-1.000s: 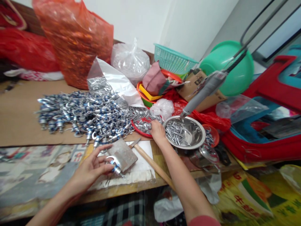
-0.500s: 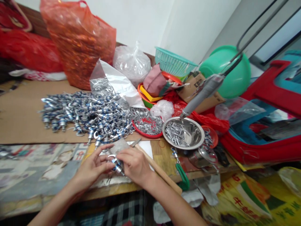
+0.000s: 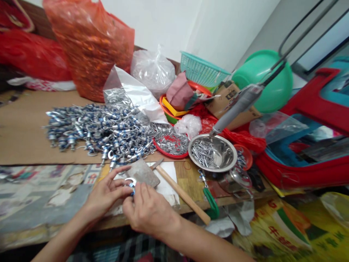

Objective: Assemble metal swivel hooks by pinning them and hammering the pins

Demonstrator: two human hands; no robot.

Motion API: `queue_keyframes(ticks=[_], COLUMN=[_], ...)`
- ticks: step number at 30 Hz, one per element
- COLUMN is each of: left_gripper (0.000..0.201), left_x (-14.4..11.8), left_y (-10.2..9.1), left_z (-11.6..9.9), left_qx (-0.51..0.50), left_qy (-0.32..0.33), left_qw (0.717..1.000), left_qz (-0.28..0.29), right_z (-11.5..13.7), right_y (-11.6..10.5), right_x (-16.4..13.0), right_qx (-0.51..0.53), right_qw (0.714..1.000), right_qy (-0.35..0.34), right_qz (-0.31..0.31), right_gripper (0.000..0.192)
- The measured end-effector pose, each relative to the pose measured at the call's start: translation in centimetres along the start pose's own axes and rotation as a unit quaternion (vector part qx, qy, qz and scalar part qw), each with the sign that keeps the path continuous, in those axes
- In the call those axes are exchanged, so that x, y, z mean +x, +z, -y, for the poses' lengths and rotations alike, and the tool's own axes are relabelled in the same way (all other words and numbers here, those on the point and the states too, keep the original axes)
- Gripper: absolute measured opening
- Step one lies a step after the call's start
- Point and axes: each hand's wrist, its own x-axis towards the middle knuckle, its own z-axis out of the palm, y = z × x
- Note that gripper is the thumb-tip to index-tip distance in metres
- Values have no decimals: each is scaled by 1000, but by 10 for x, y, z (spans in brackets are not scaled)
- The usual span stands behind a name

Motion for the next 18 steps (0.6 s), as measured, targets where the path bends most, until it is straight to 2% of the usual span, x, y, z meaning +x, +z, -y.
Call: queue_keyframes(ticks=[7,10,14,16,18], left_gripper=[63,65,67,66,66], left_x=[2,3,4,3,3], left_y=[-4,-6,-5,-4,-4], left_z=[4,4,2,2,2], left_qx=[16,27,32,33,24], left_qy=[16,20,16,17,13], left_qw=[1000,999,999,999,1000], left_qz=[3,2,-4,-7,-2], right_z=[30,34,29,20,7], right_y=[6,5,-2,-7,-10], right_x=[1,6,9,5,-3], right_qx=[3,-8,-22,33,150], right_qw=[988,987,992,991,976], right_qy=[151,153,108,108,143], right_qz=[25,46,61,74,74], right_gripper=[23,20,18,21,30])
